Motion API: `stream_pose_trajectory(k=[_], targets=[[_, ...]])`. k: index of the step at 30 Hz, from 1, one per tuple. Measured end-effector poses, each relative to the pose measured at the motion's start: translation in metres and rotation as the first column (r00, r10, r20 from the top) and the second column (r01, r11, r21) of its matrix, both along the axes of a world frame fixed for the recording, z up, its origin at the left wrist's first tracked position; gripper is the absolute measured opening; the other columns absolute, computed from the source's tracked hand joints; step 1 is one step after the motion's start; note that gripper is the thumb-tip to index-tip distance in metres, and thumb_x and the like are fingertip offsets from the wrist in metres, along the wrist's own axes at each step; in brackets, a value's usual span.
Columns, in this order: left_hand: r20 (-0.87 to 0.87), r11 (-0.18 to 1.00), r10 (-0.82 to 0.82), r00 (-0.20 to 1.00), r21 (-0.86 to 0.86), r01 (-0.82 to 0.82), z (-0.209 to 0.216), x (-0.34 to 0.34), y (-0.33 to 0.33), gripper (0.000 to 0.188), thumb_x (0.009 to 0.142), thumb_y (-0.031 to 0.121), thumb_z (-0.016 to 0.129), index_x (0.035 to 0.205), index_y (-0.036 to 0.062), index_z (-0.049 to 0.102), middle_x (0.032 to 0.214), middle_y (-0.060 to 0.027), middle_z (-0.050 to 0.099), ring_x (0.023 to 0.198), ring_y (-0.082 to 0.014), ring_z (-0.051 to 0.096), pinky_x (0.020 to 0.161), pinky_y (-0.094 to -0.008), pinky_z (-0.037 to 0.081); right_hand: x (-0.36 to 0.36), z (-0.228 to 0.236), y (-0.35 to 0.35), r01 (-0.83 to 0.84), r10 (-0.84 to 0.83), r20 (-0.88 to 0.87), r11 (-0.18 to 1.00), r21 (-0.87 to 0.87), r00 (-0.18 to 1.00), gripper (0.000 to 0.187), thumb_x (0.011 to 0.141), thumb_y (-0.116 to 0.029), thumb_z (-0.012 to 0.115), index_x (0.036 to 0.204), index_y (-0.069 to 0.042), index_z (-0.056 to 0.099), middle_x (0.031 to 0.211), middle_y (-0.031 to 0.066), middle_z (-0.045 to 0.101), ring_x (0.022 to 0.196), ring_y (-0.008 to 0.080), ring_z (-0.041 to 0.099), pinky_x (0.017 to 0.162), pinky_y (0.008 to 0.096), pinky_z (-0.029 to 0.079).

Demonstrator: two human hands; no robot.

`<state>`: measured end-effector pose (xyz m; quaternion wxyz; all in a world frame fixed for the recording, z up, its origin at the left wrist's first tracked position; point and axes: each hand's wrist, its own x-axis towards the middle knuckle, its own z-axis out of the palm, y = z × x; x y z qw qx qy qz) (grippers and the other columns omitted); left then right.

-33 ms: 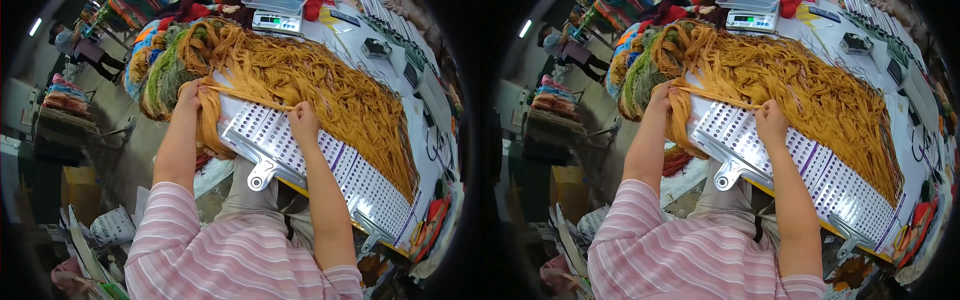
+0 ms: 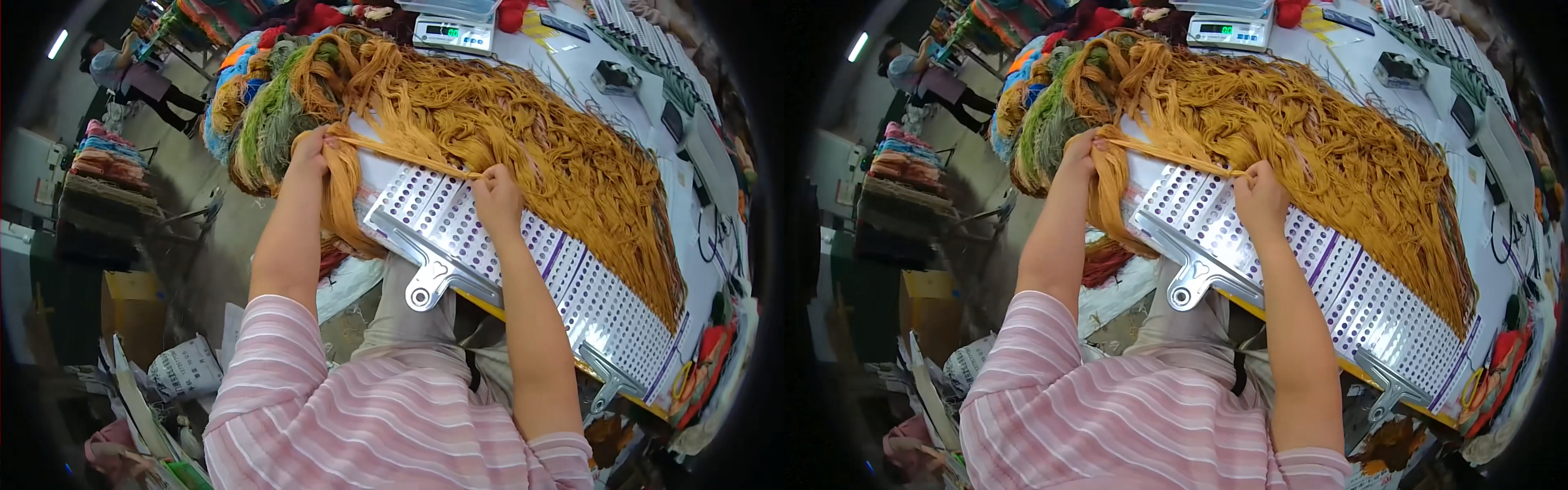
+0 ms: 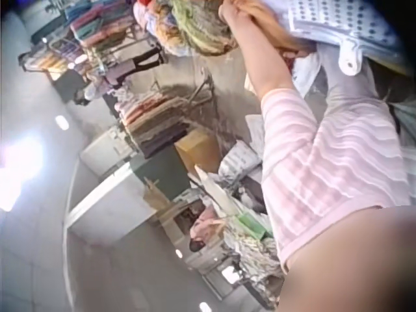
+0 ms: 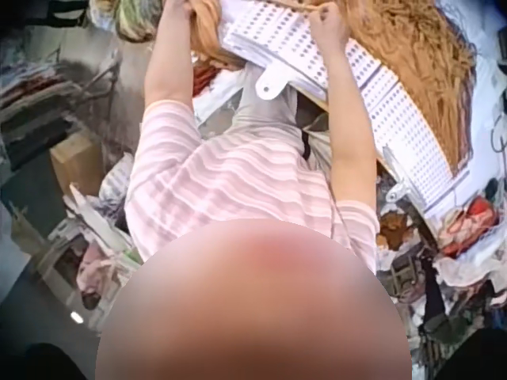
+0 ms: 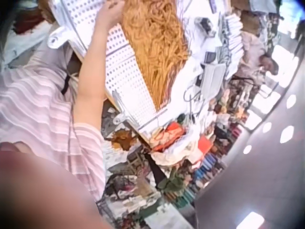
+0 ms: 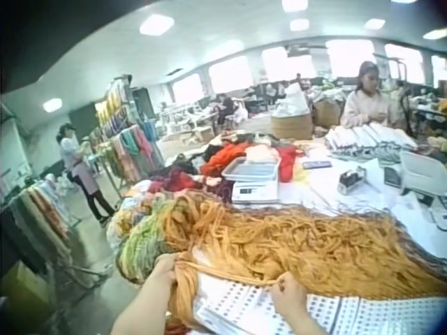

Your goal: Sorting and organizing bundles of yellow yarn into a color sample template board.

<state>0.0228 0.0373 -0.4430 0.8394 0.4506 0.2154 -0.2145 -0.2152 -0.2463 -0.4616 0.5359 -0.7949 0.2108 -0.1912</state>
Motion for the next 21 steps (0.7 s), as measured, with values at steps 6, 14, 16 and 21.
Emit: stream_pose_trajectory(k=[6, 14, 16, 21], targets=[[0.484, 0.974, -0.006, 0.875, 0.202, -0.105, 0.068, 0.069, 0.008, 0.006, 0.092, 0.011, 0.057, 0.088, 0.0077, 0.054, 0.064, -0.0039, 0.051, 0.056, -0.0159, 0.053, 0.051, -0.032, 0.049, 0.003, 0.015, 0.007, -0.02, -0.02, -0.159, 0.97, -0.243, 0.987, 0.023, 0.077, -0.019, 0.066, 0.095, -0.007, 0.059, 0.081, 0.0106, 0.067, 0.078, 0.0287, 0.064, 0.071, 0.0395, 0.049], [0.793, 0.994, -0.114, 0.599, 0.092, 0.067, 0.157, 0.076, -0.05, 0.015, 0.096, 0.019, 0.059, 0.105, 0.0091, 0.051, 0.094, -0.0078, 0.063, 0.081, -0.0193, 0.066, 0.068, -0.0337, 0.056, 0.001, 0.021, 0.013, -0.041, -0.006, -0.175, 0.963, -0.266, 0.985, 0.033, 0.077, -0.016, 0.063, 0.108, -0.005, 0.059, 0.083, 0.009, 0.064, 0.081, 0.0299, 0.064, 0.075, 0.0403, 0.049], [0.763, 0.793, -0.44, 0.474, 0.578, -0.195, 0.156, 0.043, -0.072, 0.021, 0.096, 0.018, 0.058, 0.114, 0.0099, 0.051, 0.088, -0.0103, 0.064, 0.069, -0.0188, 0.065, 0.062, -0.033, 0.056, 0.0, 0.017, 0.009, -0.035, -0.002, -0.164, 0.974, -0.222, 0.986, 0.031, 0.078, -0.015, 0.063, 0.107, -0.004, 0.059, 0.083, 0.0087, 0.064, 0.08, 0.028, 0.064, 0.073, 0.0391, 0.049], [0.561, 0.87, -0.493, 0.665, 0.304, 0.388, 0.155, -0.077, -0.086, 0.043, 0.097, 0.018, 0.055, 0.137, 0.0091, 0.041, 0.126, -0.0192, 0.059, 0.071, -0.0219, 0.065, 0.057, -0.024, 0.054, -0.014, 0.024, 0.009, 0.047, -0.051, 0.076, 0.997, 0.054, 0.996, 0.014, 0.085, -0.01, 0.064, 0.098, -0.003, 0.064, 0.08, 0.0038, 0.062, 0.07, 0.0118, 0.058, 0.063, 0.0257, 0.047]])
